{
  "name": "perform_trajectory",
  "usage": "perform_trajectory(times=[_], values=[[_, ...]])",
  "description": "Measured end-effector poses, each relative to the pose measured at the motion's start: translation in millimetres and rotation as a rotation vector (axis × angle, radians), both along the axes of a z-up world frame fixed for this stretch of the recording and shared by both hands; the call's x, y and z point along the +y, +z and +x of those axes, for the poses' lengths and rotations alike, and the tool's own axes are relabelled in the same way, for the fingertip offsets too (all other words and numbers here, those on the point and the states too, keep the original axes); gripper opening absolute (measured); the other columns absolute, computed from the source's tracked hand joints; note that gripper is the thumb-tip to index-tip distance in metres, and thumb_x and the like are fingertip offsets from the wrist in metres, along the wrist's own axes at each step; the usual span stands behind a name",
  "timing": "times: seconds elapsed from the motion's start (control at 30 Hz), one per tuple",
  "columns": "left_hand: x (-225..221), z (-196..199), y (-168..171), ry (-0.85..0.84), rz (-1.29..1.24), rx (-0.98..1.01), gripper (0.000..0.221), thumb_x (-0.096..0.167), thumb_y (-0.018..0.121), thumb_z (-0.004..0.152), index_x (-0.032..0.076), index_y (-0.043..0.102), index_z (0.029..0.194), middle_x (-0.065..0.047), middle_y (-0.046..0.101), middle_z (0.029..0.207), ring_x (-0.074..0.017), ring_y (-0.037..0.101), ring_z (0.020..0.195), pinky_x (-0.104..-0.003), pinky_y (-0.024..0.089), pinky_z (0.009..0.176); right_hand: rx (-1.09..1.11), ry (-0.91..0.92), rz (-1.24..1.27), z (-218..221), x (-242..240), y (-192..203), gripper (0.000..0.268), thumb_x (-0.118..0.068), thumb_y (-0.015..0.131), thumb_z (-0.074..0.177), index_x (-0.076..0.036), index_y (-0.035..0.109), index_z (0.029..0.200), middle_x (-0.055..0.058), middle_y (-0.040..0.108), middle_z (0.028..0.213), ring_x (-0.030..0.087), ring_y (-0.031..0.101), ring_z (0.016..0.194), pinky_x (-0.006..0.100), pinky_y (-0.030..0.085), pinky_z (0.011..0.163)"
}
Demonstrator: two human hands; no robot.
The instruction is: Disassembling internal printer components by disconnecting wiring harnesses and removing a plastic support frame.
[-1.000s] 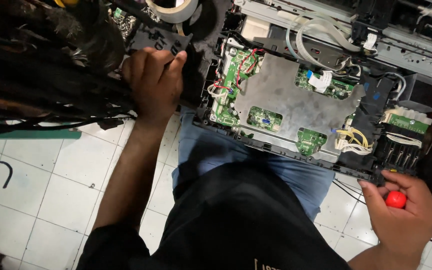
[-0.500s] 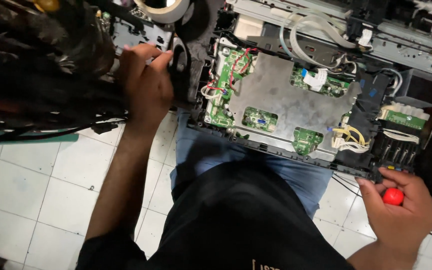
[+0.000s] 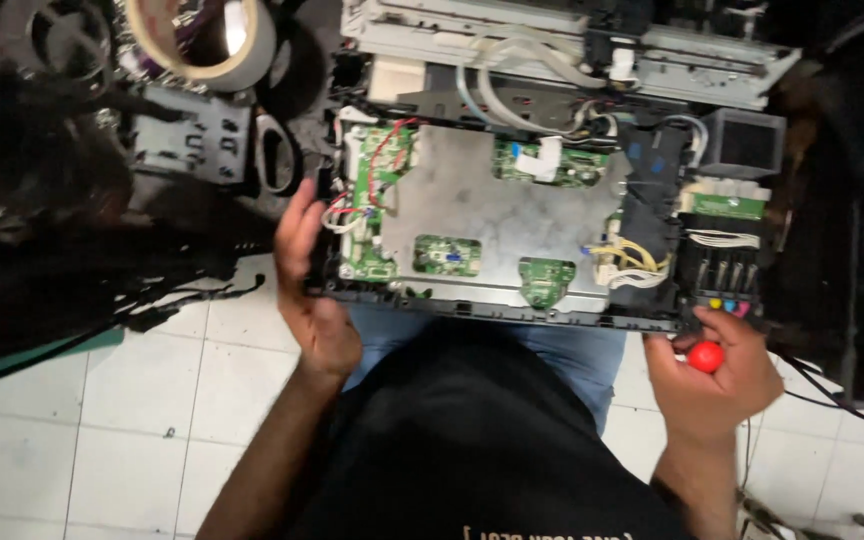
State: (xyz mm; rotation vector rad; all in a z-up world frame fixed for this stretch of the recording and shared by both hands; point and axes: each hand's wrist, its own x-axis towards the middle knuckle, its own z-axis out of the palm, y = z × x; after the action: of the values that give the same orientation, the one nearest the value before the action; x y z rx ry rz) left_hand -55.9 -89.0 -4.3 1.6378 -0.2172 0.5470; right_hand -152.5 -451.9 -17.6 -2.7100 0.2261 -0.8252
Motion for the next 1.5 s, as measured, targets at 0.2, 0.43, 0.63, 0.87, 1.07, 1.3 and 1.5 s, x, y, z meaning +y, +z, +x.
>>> perform_trajectory(times=[0.2,0.43,0.63,0.87,1.07,1.3,1.5], values=[[-18.3,10.8,-1.6,0.200,0.023,-0.055,0.062,0.051,0.031,0.113,-0.001,0.054,0.139,-0.026,0.050,0.150,-0.0361,0.050,0.144,-0.049,0.042,0.126,-0.125,0.110,0.009,11.0,4.2,0.5,0.033,0.009,0.082,0.074,0.008,0.073,0.105,0.016,0.071,0.087,0.026,0.068,0.072,0.037,0.057,0.073],[-14.1,12.6,-10.6,0.186,0.069,-0.187,0.067,0.042,0.026,0.110,-0.014,0.054,0.133,-0.035,0.049,0.143,-0.0467,0.048,0.138,-0.055,0.036,0.119,-0.240,0.206,0.152,18.7,5.7,7.2,0.030,0.011,0.087,0.068,0.006,0.078,0.096,0.016,0.065,0.077,0.026,0.065,0.058,0.034,0.056,0.060],[-28.6,3.4,-0.8,0.199,0.056,-0.112,0.059,0.043,0.030,0.114,-0.005,0.049,0.142,-0.023,0.050,0.151,-0.0362,0.048,0.146,-0.051,0.040,0.127,-0.042,0.155,0.128,9.8,12.3,30.1,0.048,-0.010,0.095,0.070,0.001,0.069,0.109,0.004,0.062,0.072,0.015,0.060,0.065,0.030,0.055,0.073],[-19.4,-9.0,26.3,0.247,0.325,-0.353,0.044,0.019,0.045,0.102,0.005,0.038,0.143,-0.010,0.034,0.151,-0.0270,0.035,0.146,-0.053,0.029,0.131,-0.014,0.234,0.351,2.2,5.1,52.8,0.050,-0.007,0.097,0.075,0.004,0.066,0.113,0.009,0.064,0.076,0.016,0.060,0.069,0.029,0.053,0.072],[-6.1,-11.0,48.5,0.076,0.566,-0.342,0.034,0.016,0.056,0.110,-0.017,0.061,0.111,-0.032,0.059,0.109,-0.0513,0.057,0.106,-0.060,0.052,0.103,0.125,0.320,0.340,10.4,-1.2,61.8,0.041,-0.008,0.094,0.081,-0.001,0.071,0.115,0.002,0.065,0.071,0.010,0.056,0.062,0.024,0.052,0.067],[19.8,-13.5,58.6,-0.120,0.776,-0.216,0.043,0.025,0.077,0.099,-0.010,0.066,0.120,-0.029,0.062,0.123,-0.0524,0.063,0.119,-0.060,0.049,0.112,0.152,0.280,0.412,12.2,5.8,68.0,0.031,0.000,0.091,0.083,0.004,0.071,0.107,0.006,0.066,0.072,0.011,0.059,0.063,0.023,0.052,0.064],[26.7,-6.9,56.3,-0.152,0.862,-0.214,0.053,0.038,0.086,0.096,-0.006,0.068,0.120,-0.022,0.061,0.125,-0.0471,0.062,0.119,-0.058,0.051,0.106,0.141,0.296,0.402,9.3,6.0,67.5,0.037,0.000,0.091,0.084,0.003,0.070,0.114,0.005,0.066,0.075,0.011,0.058,0.064,0.024,0.053,0.068]])
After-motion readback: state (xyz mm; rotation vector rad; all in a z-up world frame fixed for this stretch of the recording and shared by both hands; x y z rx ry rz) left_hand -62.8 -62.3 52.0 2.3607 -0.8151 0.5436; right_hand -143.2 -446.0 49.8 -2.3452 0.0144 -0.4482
